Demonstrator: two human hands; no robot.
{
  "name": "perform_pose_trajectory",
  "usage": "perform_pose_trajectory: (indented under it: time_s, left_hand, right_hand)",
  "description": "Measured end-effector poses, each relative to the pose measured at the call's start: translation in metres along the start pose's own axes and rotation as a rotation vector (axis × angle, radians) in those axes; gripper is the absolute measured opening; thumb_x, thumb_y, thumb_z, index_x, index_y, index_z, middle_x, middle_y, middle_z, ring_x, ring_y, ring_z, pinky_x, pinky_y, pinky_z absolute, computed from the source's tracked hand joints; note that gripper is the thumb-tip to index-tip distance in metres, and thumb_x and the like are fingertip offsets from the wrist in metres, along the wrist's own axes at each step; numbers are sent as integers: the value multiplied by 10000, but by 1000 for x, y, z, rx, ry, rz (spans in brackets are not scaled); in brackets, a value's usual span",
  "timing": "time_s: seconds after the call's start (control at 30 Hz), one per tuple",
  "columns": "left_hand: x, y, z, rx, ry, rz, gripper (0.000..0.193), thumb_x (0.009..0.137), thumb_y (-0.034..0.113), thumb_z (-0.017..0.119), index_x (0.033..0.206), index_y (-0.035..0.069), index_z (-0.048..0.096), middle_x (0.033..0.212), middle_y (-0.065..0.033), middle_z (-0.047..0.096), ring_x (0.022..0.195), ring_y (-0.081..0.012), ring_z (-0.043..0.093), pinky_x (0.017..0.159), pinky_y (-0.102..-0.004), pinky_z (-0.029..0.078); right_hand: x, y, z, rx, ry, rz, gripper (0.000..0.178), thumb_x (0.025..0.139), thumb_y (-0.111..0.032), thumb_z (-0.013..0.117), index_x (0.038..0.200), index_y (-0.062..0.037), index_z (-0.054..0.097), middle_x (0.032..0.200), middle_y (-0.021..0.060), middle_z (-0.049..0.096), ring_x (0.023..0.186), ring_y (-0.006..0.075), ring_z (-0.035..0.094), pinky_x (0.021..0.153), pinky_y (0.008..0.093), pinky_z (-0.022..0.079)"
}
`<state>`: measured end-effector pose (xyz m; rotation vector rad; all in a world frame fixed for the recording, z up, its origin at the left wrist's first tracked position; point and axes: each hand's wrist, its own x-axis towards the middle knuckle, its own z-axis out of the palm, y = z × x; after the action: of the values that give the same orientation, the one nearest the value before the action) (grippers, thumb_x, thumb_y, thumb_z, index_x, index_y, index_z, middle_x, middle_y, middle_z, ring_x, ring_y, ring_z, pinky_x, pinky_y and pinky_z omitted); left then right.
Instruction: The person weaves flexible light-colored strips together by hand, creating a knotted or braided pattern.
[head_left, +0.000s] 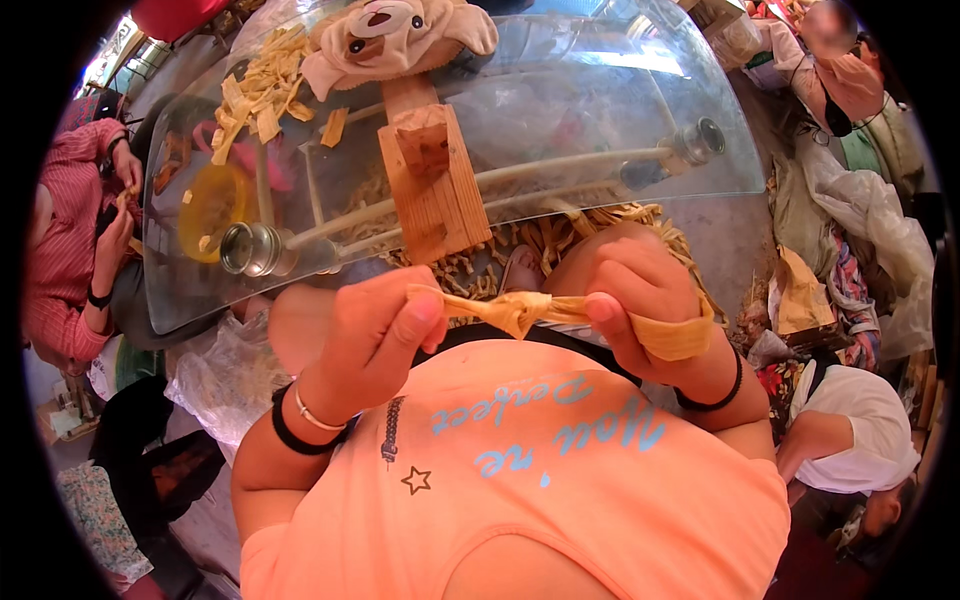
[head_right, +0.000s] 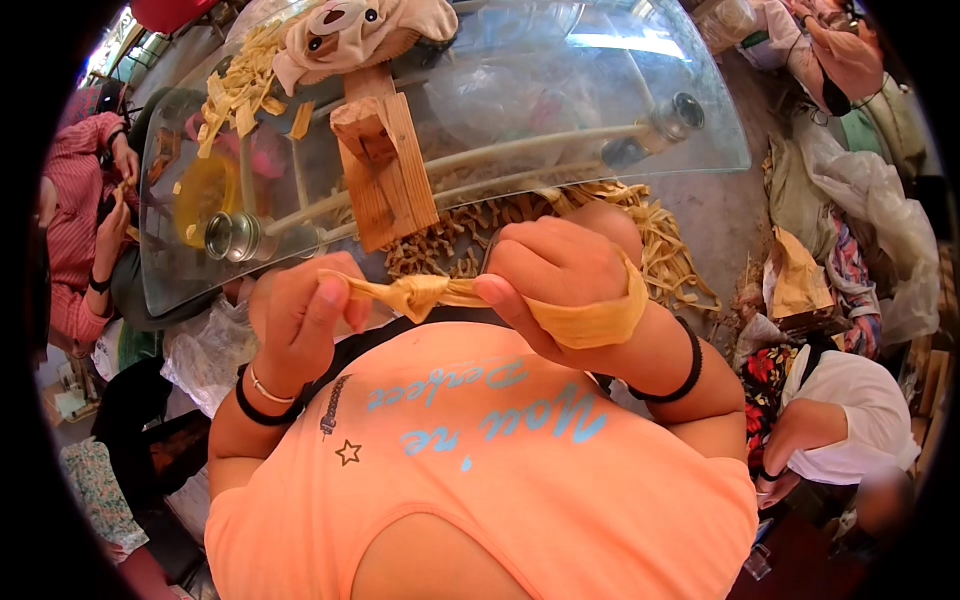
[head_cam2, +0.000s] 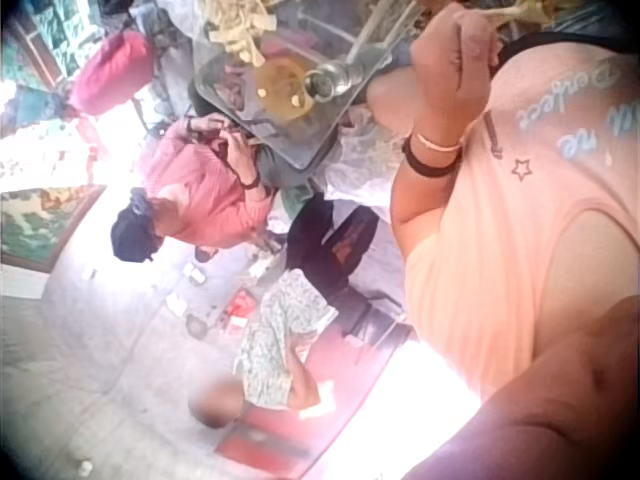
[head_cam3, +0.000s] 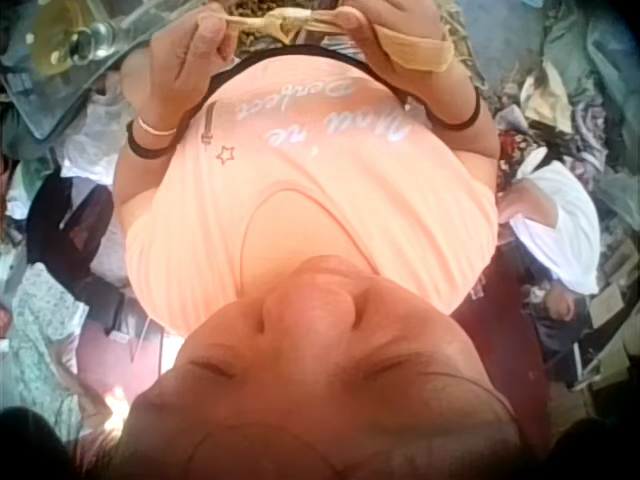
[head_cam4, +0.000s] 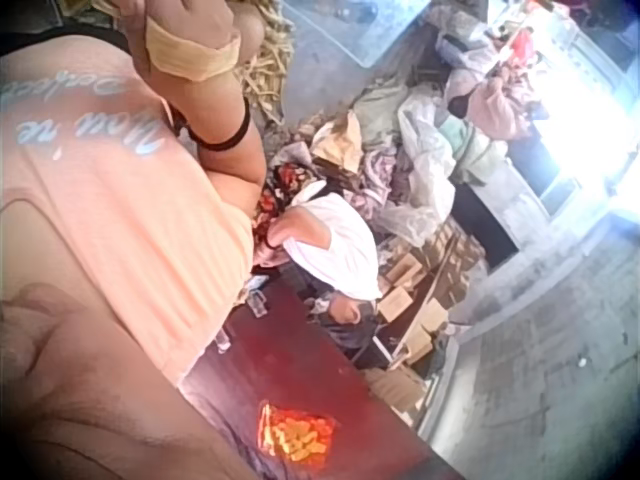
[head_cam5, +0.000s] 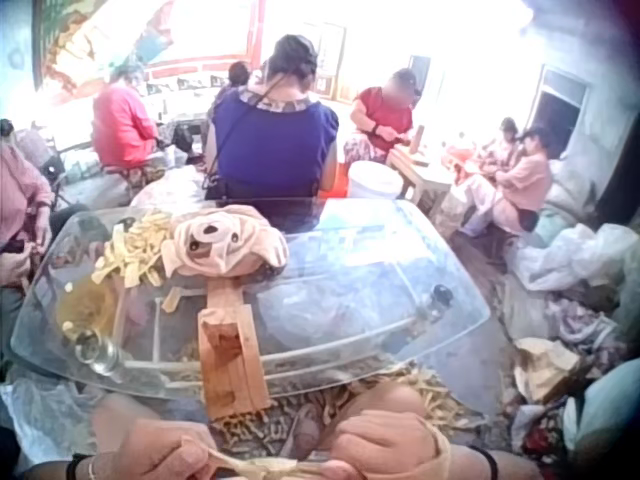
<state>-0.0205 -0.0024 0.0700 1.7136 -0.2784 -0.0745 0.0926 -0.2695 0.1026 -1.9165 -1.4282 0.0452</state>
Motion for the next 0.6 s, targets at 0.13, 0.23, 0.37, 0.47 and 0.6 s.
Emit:
perform_pose_trajectory:
  time_s: [0.13, 0.23, 0.37, 0.47, 0.6]
  left_hand:
    - [16, 1, 16, 378, 220, 340, 221, 885, 177, 694, 1009, 10, 618, 838, -90, 630, 782, -276, 617, 741, -348, 476]
    - [23, 19, 22, 629, 215, 442, 363, 805, 189, 760, 1087, 23, 605, 878, -91, 642, 811, -296, 619, 797, -396, 480]
    - [25, 4, 29, 715, 230, 563, 437, 713, 144, 813, 1079, 31, 605, 862, -91, 629, 783, -298, 609, 796, -421, 484]
    - [28, 17, 26, 799, 229, 588, 365, 728, 139, 794, 1029, 23, 622, 804, -64, 591, 760, -263, 595, 776, -407, 482]
    - [26, 11, 32, 842, 309, 594, 316, 779, 153, 748, 1034, 11, 625, 808, -59, 582, 748, -255, 580, 780, -413, 477]
  right_hand:
    - [-2, -11, 8, 236, -25, 206, 251, 1011, -127, 537, 781, -26, 526, 676, 113, 459, 567, 294, 475, 506, 379, 360]
    - [4, -13, 11, 311, 7, 225, 257, 1019, -118, 529, 781, -20, 525, 664, 105, 440, 557, 274, 448, 502, 368, 346]
    - [8, -14, 17, 446, 32, 240, 294, 1020, -143, 553, 758, -13, 531, 643, 72, 428, 548, 200, 409, 500, 330, 332]
    - [5, -11, 16, 551, -24, 327, 339, 1013, -188, 583, 726, -15, 535, 620, 45, 442, 549, 143, 395, 495, 309, 321]
    - [11, -16, 15, 584, -18, 479, 374, 1010, -242, 605, 704, -38, 539, 594, 12, 458, 545, 89, 381, 486, 287, 308]
